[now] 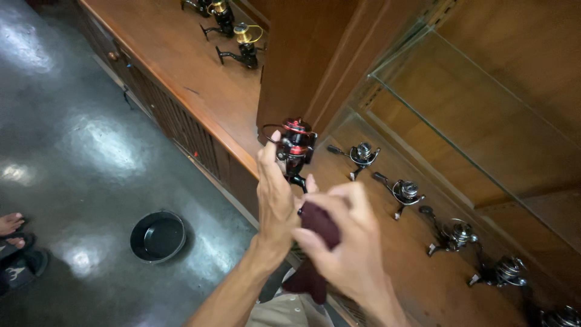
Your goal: The person removes fishing reels from a glass shelf, wipes the shelf surface with a cloth, and then cleans individual reels by hand using the same cloth.
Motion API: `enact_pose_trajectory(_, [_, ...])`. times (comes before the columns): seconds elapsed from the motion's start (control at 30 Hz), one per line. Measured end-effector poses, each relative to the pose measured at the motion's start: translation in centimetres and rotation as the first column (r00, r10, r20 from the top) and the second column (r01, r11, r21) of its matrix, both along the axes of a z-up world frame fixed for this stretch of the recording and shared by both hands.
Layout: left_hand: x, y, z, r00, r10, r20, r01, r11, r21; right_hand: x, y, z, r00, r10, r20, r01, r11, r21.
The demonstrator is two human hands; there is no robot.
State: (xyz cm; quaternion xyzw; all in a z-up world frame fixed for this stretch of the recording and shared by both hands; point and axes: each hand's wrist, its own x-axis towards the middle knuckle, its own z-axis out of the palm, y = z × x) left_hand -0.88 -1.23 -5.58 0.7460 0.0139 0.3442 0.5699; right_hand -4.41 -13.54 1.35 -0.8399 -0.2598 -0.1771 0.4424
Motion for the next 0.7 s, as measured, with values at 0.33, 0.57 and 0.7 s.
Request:
enact_pose_trajectory(0.33, [0.1, 0.2, 0.0, 0.988, 0.052, 0.146, -0.072, 0.988, 0.139, 1.7, -3.2, -2.2, 0.873, -0.406, -0.270, 0.463, 0.864, 0.198])
enact_pose_trajectory(0.57, [-0.4, 1.9, 0.2, 0.715, -0.625, 0.313, 0.596, 0.312, -0.740, 3.4, -8.0, -3.0, 0.918, -0.087, -0.386, 0.224, 0.918, 0.327])
enact_pose_trajectory(0.7, [-0.7, 0.7, -1.1, 0.562, -0.773, 0.294, 0.557, 0.091, -0.825, 1.6, -8.8, -5.3, 0.723, 0.430, -0.540, -0.117, 0.848, 0.518])
